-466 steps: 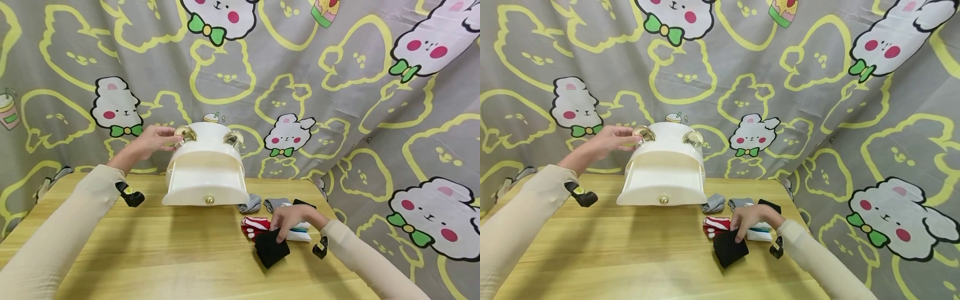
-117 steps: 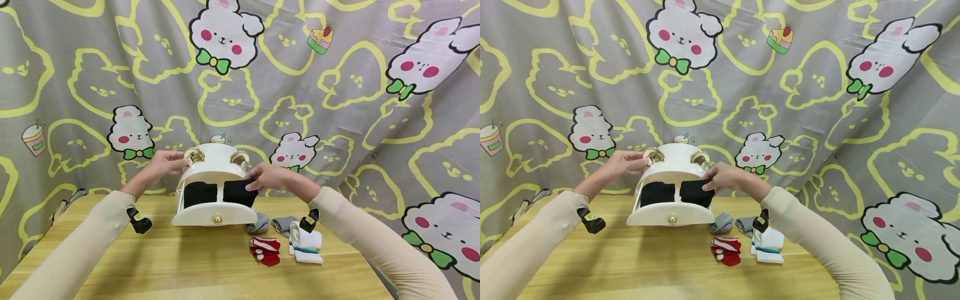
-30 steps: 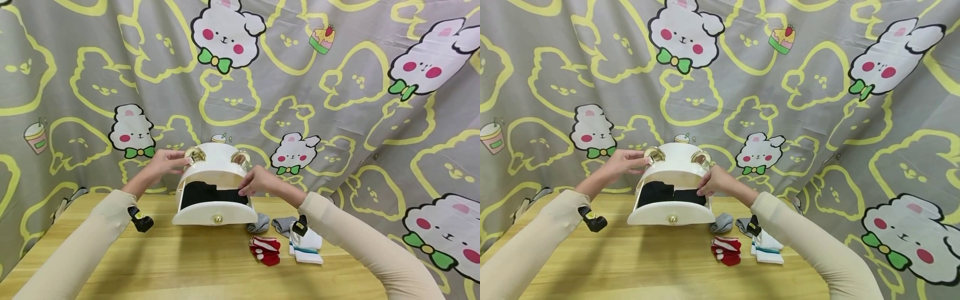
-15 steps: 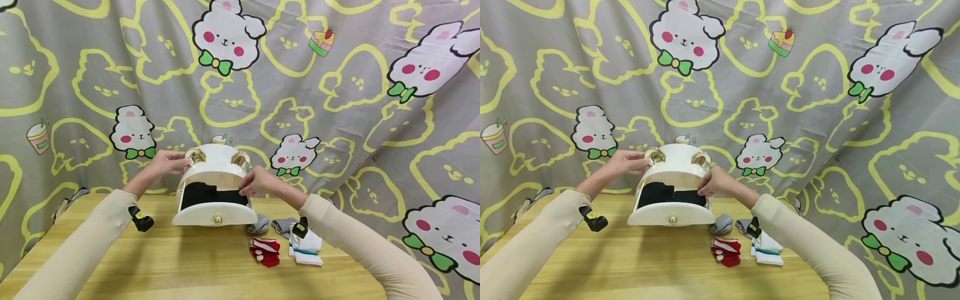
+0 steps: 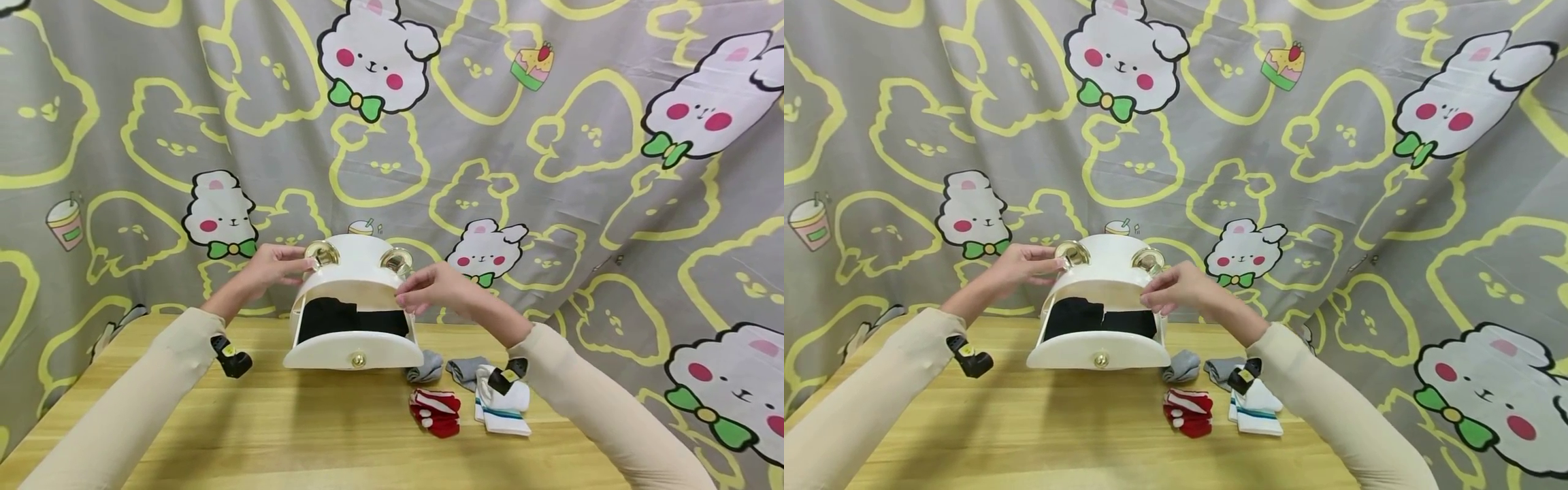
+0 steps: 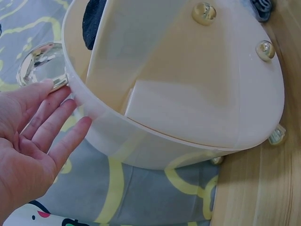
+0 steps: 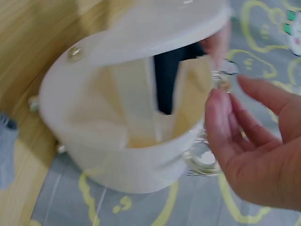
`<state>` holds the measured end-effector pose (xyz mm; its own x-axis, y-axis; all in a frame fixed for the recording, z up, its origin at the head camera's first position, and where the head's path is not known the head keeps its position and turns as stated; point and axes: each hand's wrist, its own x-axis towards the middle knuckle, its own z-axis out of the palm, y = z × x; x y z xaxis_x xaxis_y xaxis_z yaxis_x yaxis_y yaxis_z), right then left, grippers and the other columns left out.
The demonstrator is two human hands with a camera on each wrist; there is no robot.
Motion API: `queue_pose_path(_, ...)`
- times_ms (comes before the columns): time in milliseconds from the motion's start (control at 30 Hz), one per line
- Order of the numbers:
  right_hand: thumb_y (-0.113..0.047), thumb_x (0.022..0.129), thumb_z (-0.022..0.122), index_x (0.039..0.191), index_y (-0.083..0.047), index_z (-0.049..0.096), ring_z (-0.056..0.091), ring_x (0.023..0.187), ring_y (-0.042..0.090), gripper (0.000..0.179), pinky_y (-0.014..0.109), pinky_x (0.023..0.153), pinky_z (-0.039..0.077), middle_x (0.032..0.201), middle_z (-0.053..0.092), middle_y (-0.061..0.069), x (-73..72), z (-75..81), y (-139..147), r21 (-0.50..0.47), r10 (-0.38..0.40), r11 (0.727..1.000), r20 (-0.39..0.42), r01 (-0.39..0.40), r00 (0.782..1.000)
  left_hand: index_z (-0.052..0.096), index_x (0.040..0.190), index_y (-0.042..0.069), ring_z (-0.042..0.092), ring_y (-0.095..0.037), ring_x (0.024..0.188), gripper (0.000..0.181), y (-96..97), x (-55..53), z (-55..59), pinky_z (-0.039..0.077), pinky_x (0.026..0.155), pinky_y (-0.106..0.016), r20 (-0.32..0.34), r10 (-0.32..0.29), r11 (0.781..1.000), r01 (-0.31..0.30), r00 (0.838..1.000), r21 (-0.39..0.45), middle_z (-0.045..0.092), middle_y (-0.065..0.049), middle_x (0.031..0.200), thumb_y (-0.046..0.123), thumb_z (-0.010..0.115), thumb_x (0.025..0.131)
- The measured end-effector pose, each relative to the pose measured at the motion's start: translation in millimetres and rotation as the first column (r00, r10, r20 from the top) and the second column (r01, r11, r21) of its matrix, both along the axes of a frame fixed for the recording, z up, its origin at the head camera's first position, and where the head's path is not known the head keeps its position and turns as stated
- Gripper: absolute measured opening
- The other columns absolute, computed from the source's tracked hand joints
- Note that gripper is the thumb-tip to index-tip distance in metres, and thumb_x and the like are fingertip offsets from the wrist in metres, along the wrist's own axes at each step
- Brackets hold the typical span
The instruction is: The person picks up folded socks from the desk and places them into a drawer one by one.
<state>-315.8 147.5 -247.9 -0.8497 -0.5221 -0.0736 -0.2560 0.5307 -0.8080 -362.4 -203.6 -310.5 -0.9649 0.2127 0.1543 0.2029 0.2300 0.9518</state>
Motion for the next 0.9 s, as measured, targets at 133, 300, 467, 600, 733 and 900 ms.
queue_pose_path(133,-0.019,0.098,0.069,0.122,0.013,0.064,0.072,0.081,0.018,0.040,0.029,0.079,0.064,0.096,0.077,0.010,8.0,8.4,10,-0.182,0.146,0.977,0.163,-0.115,0.976,0.062,0.137,-0.001,0.072,-0.023,0.111,0.050,0.1,0.1,1.0,0.058,0.099,-0.050,0.000,0.009,1.000,-0.009,1.000,-0.009,0.074,-0.012,0.120,0.028,0.072,0.097)
queue_pose_path(300,-0.015,0.108,0.050,0.127,0.020,0.056,0.072,0.085,0.014,0.040,0.026,0.079,0.064,0.102,0.076,0.008,16.4,-1.3,15,-0.312,0.393,0.902,0.312,-0.297,0.865,0.061,0.138,-0.002,0.071,-0.022,0.112,0.051,-0.2,-0.1,2.2,0.059,0.098,-0.048,-0.007,0.011,1.000,-0.011,1.000,-0.013,0.076,-0.008,0.118,0.028,0.071,0.098)
queue_pose_path(467,-0.017,0.109,0.046,0.132,0.016,0.055,0.073,0.091,0.015,0.041,0.029,0.085,0.064,0.107,0.075,0.008,29.8,-24.0,14,-0.291,0.491,0.868,0.391,-0.401,0.779,0.060,0.138,-0.002,0.072,-0.017,0.107,0.052,-0.1,0.3,1.2,0.060,0.097,-0.046,0.001,0.011,1.000,-0.011,1.000,-0.020,0.078,0.002,0.107,0.028,0.071,0.098)
queue_pose_path(600,-0.020,0.110,0.046,0.138,0.015,0.050,0.073,0.097,0.016,0.045,0.034,0.092,0.062,0.111,0.075,0.007,42.0,-40.5,10,-0.294,0.533,0.846,0.441,-0.444,0.722,0.060,0.138,-0.002,0.072,-0.018,0.110,0.052,0.3,0.8,1.3,0.060,0.097,-0.045,0.000,0.011,0.999,-0.011,1.000,-0.030,0.078,0.000,0.109,0.029,0.071,0.098)
queue_pose_path(733,-0.020,0.110,0.045,0.140,0.013,0.050,0.074,0.101,0.016,0.044,0.032,0.094,0.062,0.113,0.075,0.007,54.3,-57.4,4,-0.354,0.514,0.855,0.481,-0.380,0.710,0.060,0.138,-0.002,0.071,-0.023,0.114,0.051,1.0,0.4,1.8,0.060,0.097,-0.045,0.000,0.011,1.000,-0.011,1.000,-0.026,0.075,-0.010,0.120,0.028,0.070,0.098)
queue_pose_path(900,-0.021,0.109,0.048,0.140,0.008,0.053,0.075,0.099,0.016,0.043,0.031,0.092,0.062,0.110,0.077,0.007,67.3,-78.7,-9,-0.418,0.422,0.884,0.521,-0.210,0.742,0.059,0.139,-0.003,0.071,-0.024,0.114,0.050,1.4,-0.3,1.6,0.061,0.096,-0.043,0.013,0.015,1.000,-0.015,1.000,-0.009,0.069,-0.019,0.129,0.024,0.070,0.099)
